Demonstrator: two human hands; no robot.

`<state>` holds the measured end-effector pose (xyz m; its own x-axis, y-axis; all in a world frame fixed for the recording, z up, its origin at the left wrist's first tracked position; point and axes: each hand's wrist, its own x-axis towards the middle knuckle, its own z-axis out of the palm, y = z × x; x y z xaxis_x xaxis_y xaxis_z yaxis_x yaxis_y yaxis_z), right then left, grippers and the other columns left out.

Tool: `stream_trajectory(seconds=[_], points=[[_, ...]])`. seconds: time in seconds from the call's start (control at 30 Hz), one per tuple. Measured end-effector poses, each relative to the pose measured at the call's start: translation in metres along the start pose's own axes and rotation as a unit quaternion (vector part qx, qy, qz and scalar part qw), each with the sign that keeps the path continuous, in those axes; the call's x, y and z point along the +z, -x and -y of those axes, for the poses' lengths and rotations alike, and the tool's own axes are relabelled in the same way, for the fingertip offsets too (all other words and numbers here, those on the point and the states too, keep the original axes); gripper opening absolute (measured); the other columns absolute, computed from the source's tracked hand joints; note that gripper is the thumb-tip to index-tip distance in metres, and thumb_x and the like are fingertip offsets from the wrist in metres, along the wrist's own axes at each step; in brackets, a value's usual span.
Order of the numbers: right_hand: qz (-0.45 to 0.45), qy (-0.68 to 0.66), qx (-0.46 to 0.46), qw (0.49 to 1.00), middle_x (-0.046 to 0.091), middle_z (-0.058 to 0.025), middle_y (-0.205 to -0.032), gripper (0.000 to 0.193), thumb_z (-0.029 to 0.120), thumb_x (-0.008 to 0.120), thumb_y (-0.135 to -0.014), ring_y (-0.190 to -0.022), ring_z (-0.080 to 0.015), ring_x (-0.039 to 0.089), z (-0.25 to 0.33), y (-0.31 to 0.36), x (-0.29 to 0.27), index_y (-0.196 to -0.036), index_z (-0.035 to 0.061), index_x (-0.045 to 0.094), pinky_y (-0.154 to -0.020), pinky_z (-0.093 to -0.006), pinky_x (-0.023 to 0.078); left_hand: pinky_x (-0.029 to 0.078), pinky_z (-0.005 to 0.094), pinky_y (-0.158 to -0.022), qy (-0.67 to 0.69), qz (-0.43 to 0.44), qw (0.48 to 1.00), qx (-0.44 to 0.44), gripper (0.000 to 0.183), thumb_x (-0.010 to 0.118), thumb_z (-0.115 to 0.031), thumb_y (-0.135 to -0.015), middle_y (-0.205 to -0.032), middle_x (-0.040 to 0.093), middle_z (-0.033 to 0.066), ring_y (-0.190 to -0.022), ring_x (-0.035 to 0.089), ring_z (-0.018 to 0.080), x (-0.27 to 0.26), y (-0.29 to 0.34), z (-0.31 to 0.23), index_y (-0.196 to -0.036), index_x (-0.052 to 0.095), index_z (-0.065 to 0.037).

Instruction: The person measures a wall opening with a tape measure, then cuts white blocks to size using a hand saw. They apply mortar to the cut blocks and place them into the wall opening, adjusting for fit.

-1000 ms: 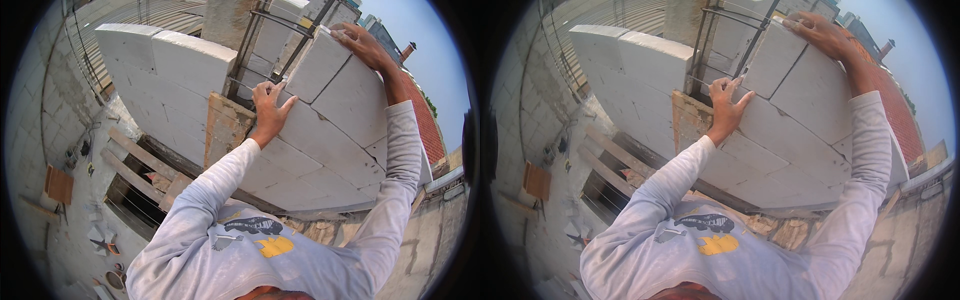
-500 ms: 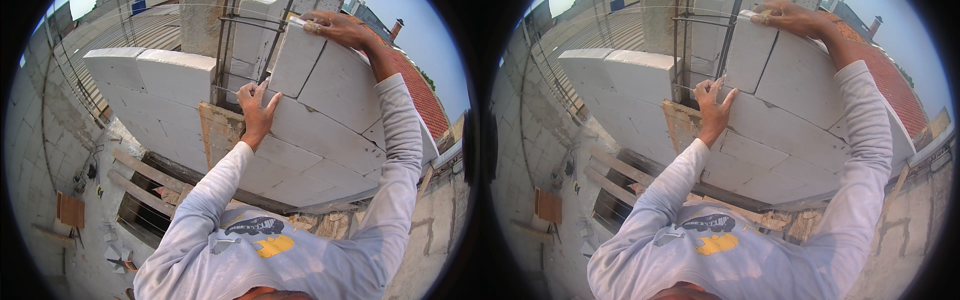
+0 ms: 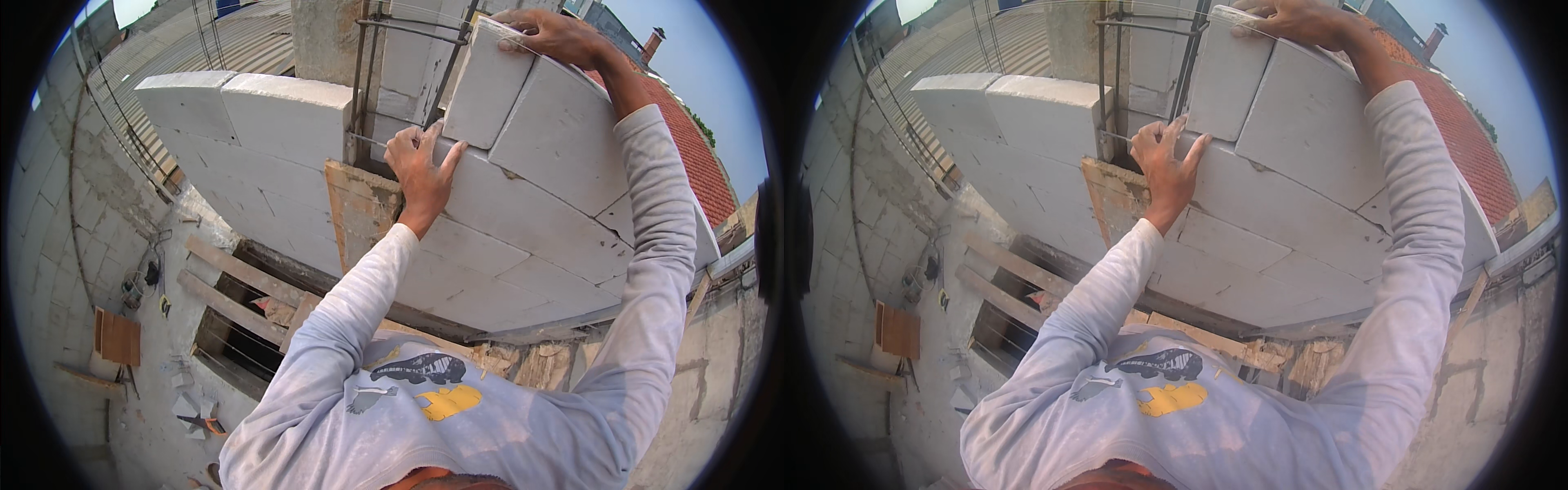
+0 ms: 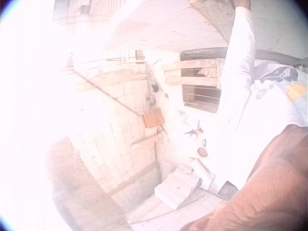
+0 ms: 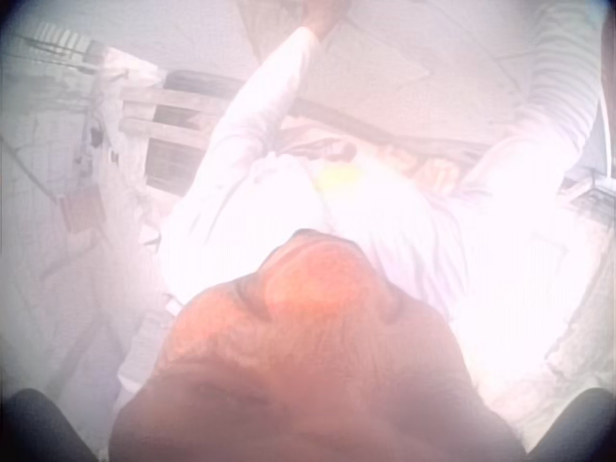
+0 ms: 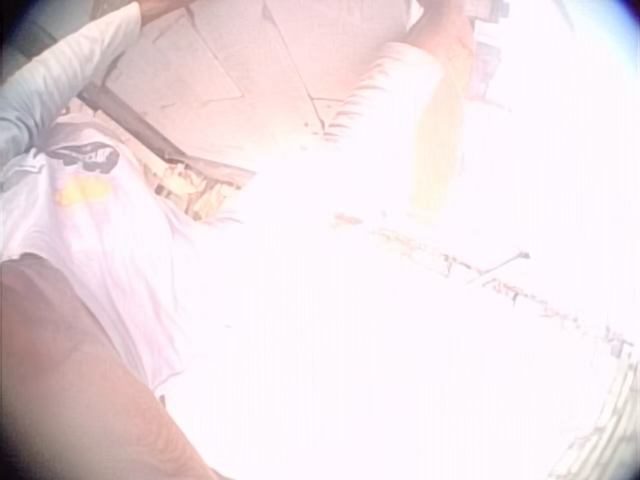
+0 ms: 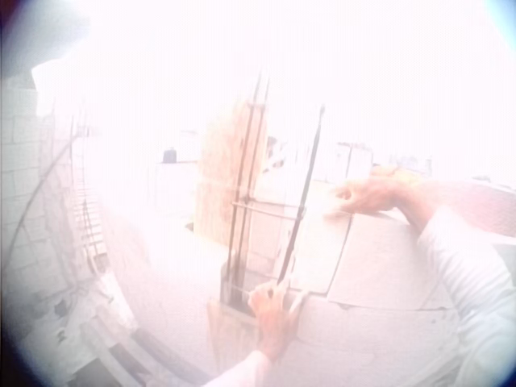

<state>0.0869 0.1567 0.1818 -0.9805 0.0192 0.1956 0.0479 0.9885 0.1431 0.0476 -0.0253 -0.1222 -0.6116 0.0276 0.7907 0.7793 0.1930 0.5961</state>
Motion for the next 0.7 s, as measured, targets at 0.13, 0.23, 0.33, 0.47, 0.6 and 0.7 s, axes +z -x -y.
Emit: stream_trajectory(seconds=[0.13,0.23,0.33,0.47,0.6,0.7], points=[[0.060,0.039,0.238,0.969,0.058,-0.0205,-0.148,0.084,0.060,0.079,-0.086,-0.136,-0.0329,0.054,0.052,-0.006,-0.018,-0.147,0.0074,0.058,-0.113,-0.0486,0.043,0.033,0.0464,-0.100,-0.018,0.003,1.000,-0.002,0.058,0.083,-0.042,-0.087,-0.112,0.049,0.0087,-0.111,0.043,0.0286,-0.010,-0.003,0.006,-0.133,0.069,-0.009],[0.056,-0.044,0.219,0.973,0.048,-0.0234,-0.156,0.096,0.065,0.078,-0.084,-0.143,-0.0394,0.046,0.041,-0.001,-0.033,-0.153,0.0051,0.050,-0.120,-0.0548,0.034,0.033,0.0477,-0.102,0.009,0.005,1.000,0.000,0.064,0.083,-0.042,-0.087,-0.116,0.050,0.0106,-0.114,0.043,0.0299,-0.012,-0.001,-0.002,-0.138,0.065,-0.008],[-0.009,-0.117,0.232,0.966,0.054,-0.0222,-0.150,0.093,0.062,0.079,-0.085,-0.140,-0.0369,0.050,-0.010,-0.018,-0.022,-0.151,0.0026,0.051,-0.118,-0.0511,0.039,0.033,0.0483,-0.103,0.043,0.019,0.999,0.000,0.066,0.082,-0.041,-0.089,-0.119,0.051,0.0121,-0.116,0.043,0.0308,-0.014,0.003,-0.006,-0.141,0.062,-0.006],[0.017,-0.264,0.200,0.943,0.056,-0.0165,-0.144,0.082,0.052,0.082,-0.088,-0.121,-0.0254,0.060,0.047,0.018,-0.070,-0.151,0.0080,0.053,-0.103,-0.0432,0.051,0.034,0.0480,-0.104,0.056,0.029,0.998,-0.002,0.064,0.080,-0.039,-0.091,-0.121,0.051,0.0128,-0.117,0.043,0.0312,-0.025,0.006,0.004,-0.141,0.061,-0.004],[-0.106,-0.289,0.102,0.946,0.068,-0.0144,-0.131,0.054,0.042,0.072,-0.099,-0.119,-0.0263,0.063,-0.035,0.009,-0.073,-0.144,0.0128,0.064,-0.104,-0.0383,0.051,0.037,0.0451,-0.107,0.076,0.040,0.996,-0.005,0.059,0.079,-0.033,-0.093,-0.127,0.052,0.0140,-0.121,0.043,0.0305,-0.024,0.009,0.004,-0.142,0.060,-0.007],[-0.219,-0.305,0.071,0.924,0.071,-0.0177,-0.119,0.044,0.022,0.076,-0.094,-0.104,-0.0268,0.069,-0.032,0.041,-0.111,-0.134,0.0053,0.065,-0.088,-0.0381,0.058,0.037,0.0450,-0.109,0.092,0.044,0.995,-0.003,0.056,0.077,-0.032,-0.095,-0.130,0.052,0.0146,-0.125,0.043,0.0314,-0.027,0.011,0.006,-0.143,0.060,-0.007]])
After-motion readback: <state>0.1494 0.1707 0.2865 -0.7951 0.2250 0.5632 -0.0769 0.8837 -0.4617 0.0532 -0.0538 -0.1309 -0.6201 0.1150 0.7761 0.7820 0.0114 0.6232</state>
